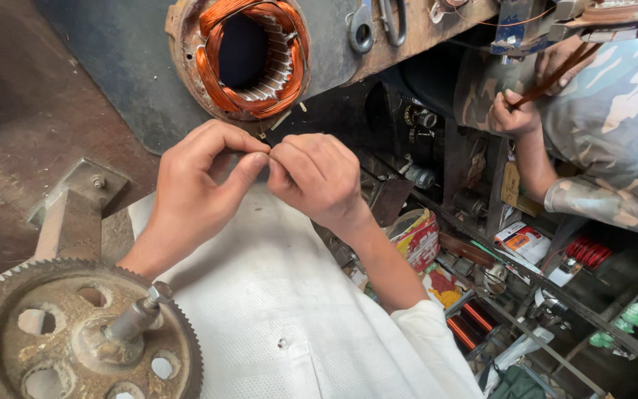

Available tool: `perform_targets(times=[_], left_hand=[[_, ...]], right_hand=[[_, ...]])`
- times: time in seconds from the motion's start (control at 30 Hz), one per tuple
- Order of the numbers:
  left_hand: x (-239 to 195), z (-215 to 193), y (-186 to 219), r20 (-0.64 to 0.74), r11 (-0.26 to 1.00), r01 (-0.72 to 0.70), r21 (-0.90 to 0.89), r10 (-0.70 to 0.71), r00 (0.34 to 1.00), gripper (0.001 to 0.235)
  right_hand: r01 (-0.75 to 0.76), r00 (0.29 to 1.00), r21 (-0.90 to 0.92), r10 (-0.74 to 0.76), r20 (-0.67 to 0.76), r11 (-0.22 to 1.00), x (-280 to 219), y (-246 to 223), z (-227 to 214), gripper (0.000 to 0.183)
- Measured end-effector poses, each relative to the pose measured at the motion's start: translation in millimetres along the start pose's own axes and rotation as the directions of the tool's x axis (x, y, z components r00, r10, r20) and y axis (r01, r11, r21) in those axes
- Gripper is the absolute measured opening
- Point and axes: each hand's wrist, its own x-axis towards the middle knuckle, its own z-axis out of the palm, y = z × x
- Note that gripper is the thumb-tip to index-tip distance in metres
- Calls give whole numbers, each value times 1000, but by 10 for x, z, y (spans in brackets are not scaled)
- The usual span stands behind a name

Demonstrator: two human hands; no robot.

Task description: The person strips insulation from copper wires using scissors and a small tool, then twists and connects the wires to a motor stator assembly. The person uses a brush to clean or apply a substance to the stator windings.

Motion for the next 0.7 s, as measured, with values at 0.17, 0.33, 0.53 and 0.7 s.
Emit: perform_targets(times=[0.17, 0.33, 0.53, 0.7], left_hand=[[-4, -74, 60, 36, 912, -251, 325, 253, 967, 11], [1, -112, 42, 15, 979, -164, 121, 163, 986, 8], [0, -107, 44, 7, 983, -140, 122, 140, 990, 8], [0, -116, 33, 15, 992, -103, 78, 102, 995, 8]], right_hand=[[-613, 780, 594, 517, 352, 521, -128, 8, 82, 22], [23, 997, 56, -27, 71, 998, 58, 55, -129, 24], [331, 944, -97, -330, 22, 939, 126, 53, -18, 24], [137, 989, -69, -140, -43, 988, -41, -36, 179, 23]])
